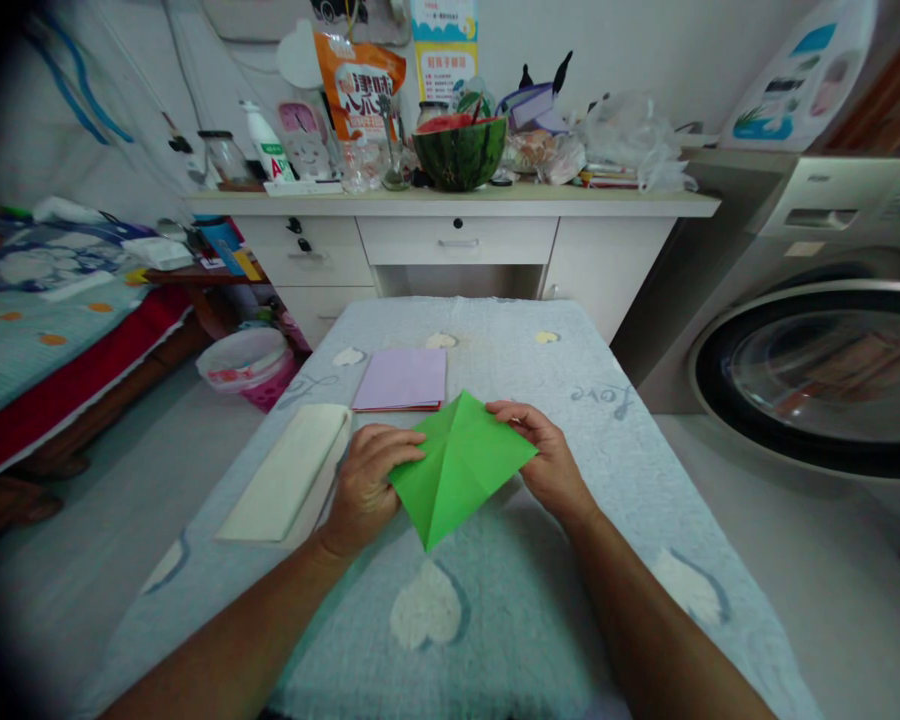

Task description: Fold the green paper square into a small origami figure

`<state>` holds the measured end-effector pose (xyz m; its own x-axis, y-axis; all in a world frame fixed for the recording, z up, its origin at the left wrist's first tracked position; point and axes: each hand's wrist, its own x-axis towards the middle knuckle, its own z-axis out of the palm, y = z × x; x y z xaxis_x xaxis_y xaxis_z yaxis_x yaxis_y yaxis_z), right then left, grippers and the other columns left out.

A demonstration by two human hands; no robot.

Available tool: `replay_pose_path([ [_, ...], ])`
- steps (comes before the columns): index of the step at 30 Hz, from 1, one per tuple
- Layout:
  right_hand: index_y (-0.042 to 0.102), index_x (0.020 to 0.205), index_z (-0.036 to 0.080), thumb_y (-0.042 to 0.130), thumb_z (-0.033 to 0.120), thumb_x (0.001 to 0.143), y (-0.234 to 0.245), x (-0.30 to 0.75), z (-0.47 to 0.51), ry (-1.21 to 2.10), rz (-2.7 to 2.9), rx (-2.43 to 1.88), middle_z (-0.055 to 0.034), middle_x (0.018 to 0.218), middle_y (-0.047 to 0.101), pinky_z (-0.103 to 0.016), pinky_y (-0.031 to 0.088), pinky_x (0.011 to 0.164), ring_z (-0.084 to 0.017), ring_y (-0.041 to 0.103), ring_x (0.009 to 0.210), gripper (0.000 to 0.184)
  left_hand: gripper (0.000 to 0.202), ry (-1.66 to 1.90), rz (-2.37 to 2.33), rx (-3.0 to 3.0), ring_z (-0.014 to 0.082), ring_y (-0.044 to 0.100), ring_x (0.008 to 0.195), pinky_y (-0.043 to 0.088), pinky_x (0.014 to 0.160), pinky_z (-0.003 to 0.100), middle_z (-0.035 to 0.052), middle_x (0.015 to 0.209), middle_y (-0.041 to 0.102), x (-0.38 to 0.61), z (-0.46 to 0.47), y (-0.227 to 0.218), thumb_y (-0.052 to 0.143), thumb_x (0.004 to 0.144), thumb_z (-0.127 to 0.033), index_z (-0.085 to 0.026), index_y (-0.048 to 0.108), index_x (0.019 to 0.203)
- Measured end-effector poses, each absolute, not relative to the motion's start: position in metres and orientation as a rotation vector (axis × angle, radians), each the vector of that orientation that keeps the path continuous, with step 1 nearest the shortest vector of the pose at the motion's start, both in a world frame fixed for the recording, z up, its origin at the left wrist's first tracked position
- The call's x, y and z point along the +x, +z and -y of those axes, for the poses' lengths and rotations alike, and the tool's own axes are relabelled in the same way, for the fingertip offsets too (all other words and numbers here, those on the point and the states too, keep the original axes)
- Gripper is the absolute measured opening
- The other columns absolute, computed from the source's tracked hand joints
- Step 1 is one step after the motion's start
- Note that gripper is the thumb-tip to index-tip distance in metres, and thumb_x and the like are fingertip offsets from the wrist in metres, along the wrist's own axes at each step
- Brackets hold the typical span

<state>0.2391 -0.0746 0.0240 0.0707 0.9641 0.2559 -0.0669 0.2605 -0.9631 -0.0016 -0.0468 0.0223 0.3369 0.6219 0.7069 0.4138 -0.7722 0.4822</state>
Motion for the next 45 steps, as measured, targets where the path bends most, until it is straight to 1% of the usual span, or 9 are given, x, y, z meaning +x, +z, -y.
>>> replay_pose_path([
  [4, 0.057, 0.123, 0.031, 0.073, 0.024, 0.074, 0.021, 0.254, 0.072, 0.976, 1.555, -1.133, -0.0068, 0.148, 0.042, -0.043, 0.043, 0.104, -0.025, 0.049, 0.129, 0.051, 0.018, 1.275, -1.000, 2.576, 0.0245, 0.057, 0.102, 0.041, 0.093, 0.044, 0.0043, 0.111, 0.071, -0.004, 0.044, 0.015, 0.056, 0.087, -0.016, -0.025, 0.070, 0.094],
  [6, 0.055, 0.126, 0.030, 0.066, 0.017, 0.075, 0.015, 0.264, 0.069, 0.769, 1.740, -1.250, -0.0083, 0.144, 0.046, -0.047, 0.039, 0.108, -0.025, 0.044, 0.132, 0.055, 0.023, 1.147, -0.983, 2.664, 0.0258, 0.054, 0.110, 0.039, 0.096, 0.045, 0.0051, 0.118, 0.069, -0.005, 0.042, 0.011, 0.054, 0.089, -0.015, -0.025, 0.069, 0.102],
  [10, 0.060, 0.120, 0.022, 0.045, 0.000, 0.066, 0.006, 0.275, 0.064, 0.449, 1.857, -1.431, -0.0117, 0.135, 0.053, -0.050, 0.035, 0.109, -0.025, 0.048, 0.127, 0.060, 0.035, 0.874, -0.887, 2.772, 0.0261, 0.053, 0.112, 0.039, 0.097, 0.046, 0.0075, 0.123, 0.066, -0.003, 0.041, 0.006, 0.052, 0.088, -0.011, -0.024, 0.064, 0.118],
  [15, 0.066, 0.100, 0.020, 0.037, 0.002, 0.072, 0.008, 0.280, 0.062, 0.181, 1.706, -1.534, -0.0096, 0.111, 0.064, -0.046, 0.044, 0.099, -0.024, 0.058, 0.107, 0.044, 0.053, 0.672, -0.753, 2.858, 0.0267, 0.045, 0.128, 0.033, 0.104, 0.050, 0.0077, 0.140, 0.054, 0.000, 0.045, 0.007, 0.050, 0.087, -0.005, -0.026, 0.049, 0.136],
  [18, 0.066, 0.096, 0.021, 0.041, 0.015, 0.085, 0.012, 0.282, 0.062, 0.133, 1.542, -1.611, -0.0093, 0.099, 0.066, -0.043, 0.049, 0.086, -0.024, 0.061, 0.091, 0.028, 0.056, 0.578, -0.674, 2.843, 0.0264, 0.043, 0.133, 0.031, 0.106, 0.051, 0.0068, 0.139, 0.055, 0.001, 0.048, 0.007, 0.048, 0.086, -0.002, -0.026, 0.048, 0.136],
  [21, 0.066, 0.098, 0.025, 0.049, 0.024, 0.088, 0.015, 0.274, 0.064, 0.252, 1.657, -1.492, -0.0068, 0.099, 0.067, -0.042, 0.048, 0.085, -0.024, 0.061, 0.093, 0.020, 0.056, 0.492, -0.626, 2.794, 0.0272, 0.043, 0.134, 0.033, 0.107, 0.050, 0.0088, 0.139, 0.056, 0.000, 0.050, 0.006, 0.053, 0.081, -0.007, -0.025, 0.050, 0.134],
  [26, 0.070, 0.097, 0.024, 0.052, 0.017, 0.087, 0.010, 0.244, 0.072, 0.372, 2.077, -1.264, -0.0085, 0.106, 0.065, -0.043, 0.044, 0.091, -0.024, 0.057, 0.101, 0.022, 0.061, 0.447, -0.592, 2.736, 0.0307, 0.047, 0.130, 0.032, 0.108, 0.051, 0.0124, 0.138, 0.055, 0.000, 0.053, 0.007, 0.062, 0.070, -0.014, -0.021, 0.053, 0.131],
  [34, 0.070, 0.094, 0.020, 0.062, 0.014, 0.081, -0.001, 0.222, 0.072, 0.286, 2.185, -1.518, -0.0091, 0.105, 0.063, -0.042, 0.041, 0.086, -0.026, 0.052, 0.098, 0.016, 0.055, 0.486, -0.569, 2.697, 0.0298, 0.054, 0.120, 0.040, 0.102, 0.048, 0.0131, 0.129, 0.060, 0.002, 0.054, 0.013, 0.060, 0.069, -0.015, -0.020, 0.056, 0.124],
  [45, 0.061, 0.082, 0.020, 0.047, 0.016, 0.087, 0.002, 0.228, 0.063, 0.098, 1.993, -1.713, -0.0102, 0.088, 0.062, -0.037, 0.037, 0.075, -0.026, 0.051, 0.086, 0.015, 0.053, 0.498, -0.586, 2.699, 0.0303, 0.056, 0.121, 0.043, 0.103, 0.049, 0.0140, 0.129, 0.061, -0.001, 0.053, 0.006, 0.061, 0.067, -0.016, -0.019, 0.061, 0.120],
])
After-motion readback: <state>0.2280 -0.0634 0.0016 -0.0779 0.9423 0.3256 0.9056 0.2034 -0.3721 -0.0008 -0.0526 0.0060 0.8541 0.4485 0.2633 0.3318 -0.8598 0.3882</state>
